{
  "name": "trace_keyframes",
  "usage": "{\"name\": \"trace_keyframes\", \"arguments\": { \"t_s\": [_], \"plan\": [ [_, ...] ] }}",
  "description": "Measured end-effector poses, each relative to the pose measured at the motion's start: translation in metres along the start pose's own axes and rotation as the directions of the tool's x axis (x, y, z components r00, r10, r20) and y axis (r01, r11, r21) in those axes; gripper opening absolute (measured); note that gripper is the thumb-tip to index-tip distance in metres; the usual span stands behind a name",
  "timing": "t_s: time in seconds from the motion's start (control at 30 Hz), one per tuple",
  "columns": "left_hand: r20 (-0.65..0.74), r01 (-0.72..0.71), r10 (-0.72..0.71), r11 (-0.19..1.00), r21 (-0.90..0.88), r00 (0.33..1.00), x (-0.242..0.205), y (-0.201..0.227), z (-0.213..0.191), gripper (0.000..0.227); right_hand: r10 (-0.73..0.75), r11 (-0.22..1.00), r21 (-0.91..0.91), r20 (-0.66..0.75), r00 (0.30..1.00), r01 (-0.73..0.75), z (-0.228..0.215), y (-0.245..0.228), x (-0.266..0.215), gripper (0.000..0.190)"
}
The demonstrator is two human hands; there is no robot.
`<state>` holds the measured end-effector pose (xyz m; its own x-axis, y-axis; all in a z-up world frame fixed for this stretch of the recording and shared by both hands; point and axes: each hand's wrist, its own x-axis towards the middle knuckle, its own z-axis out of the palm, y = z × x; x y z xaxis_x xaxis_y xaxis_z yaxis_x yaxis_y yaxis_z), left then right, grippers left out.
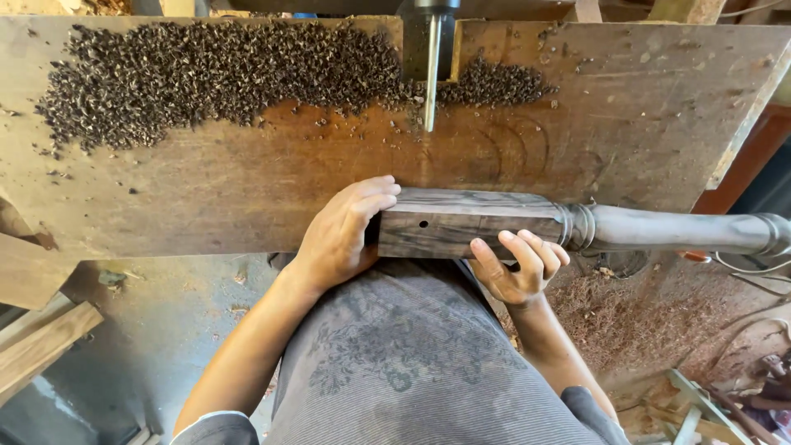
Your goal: Milling slots into a wooden furniture leg using a vertical drill press.
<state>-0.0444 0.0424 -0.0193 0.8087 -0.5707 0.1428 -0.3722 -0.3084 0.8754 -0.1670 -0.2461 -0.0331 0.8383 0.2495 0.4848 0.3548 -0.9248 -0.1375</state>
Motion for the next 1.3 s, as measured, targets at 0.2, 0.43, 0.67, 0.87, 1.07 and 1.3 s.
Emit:
{"name": "trace_keyframes", "arguments": {
  "t_s": [0.2,0.43,0.67,0.87,1.07,1.3],
  "plan": [
    [-0.017,-0.023,0.023,1.0,0.013,1.0,-0.005,0.006,-0.008,0.077,-0.022,0.999,0.031,-0.007,1.0,0.022,-0.004,0.001,0.009,0.028],
    [-0.019,0.007,-0.008,0.999,-0.042,1.0,-0.006,0.006,-0.006,0.083,-0.012,1.0,0.005,-0.036,0.999,0.012,-0.008,0.016,0.008,0.044],
    [0.46,-0.239,0.23,0.97,-0.039,0.858,0.055,0.025,0.033,0.067,0.068,0.99,-0.126,0.005,0.998,-0.067,-0.046,0.05,-0.005,0.054],
    [0.487,-0.333,0.324,0.94,-0.072,0.811,0.065,0.038,0.07,0.078,0.396,0.905,-0.202,0.084,0.914,-0.374,-0.059,0.009,-0.023,0.049],
    [0.531,-0.419,0.285,0.896,0.15,0.798,0.062,0.039,0.071,0.096,0.554,0.823,-0.166,0.032,0.832,-0.542,-0.047,-0.033,-0.027,0.056],
    [0.551,-0.462,0.289,0.863,0.204,0.783,0.061,0.036,0.067,0.103,0.586,0.794,-0.199,0.001,0.811,-0.574,-0.044,-0.049,-0.016,0.061]
  ]
}}
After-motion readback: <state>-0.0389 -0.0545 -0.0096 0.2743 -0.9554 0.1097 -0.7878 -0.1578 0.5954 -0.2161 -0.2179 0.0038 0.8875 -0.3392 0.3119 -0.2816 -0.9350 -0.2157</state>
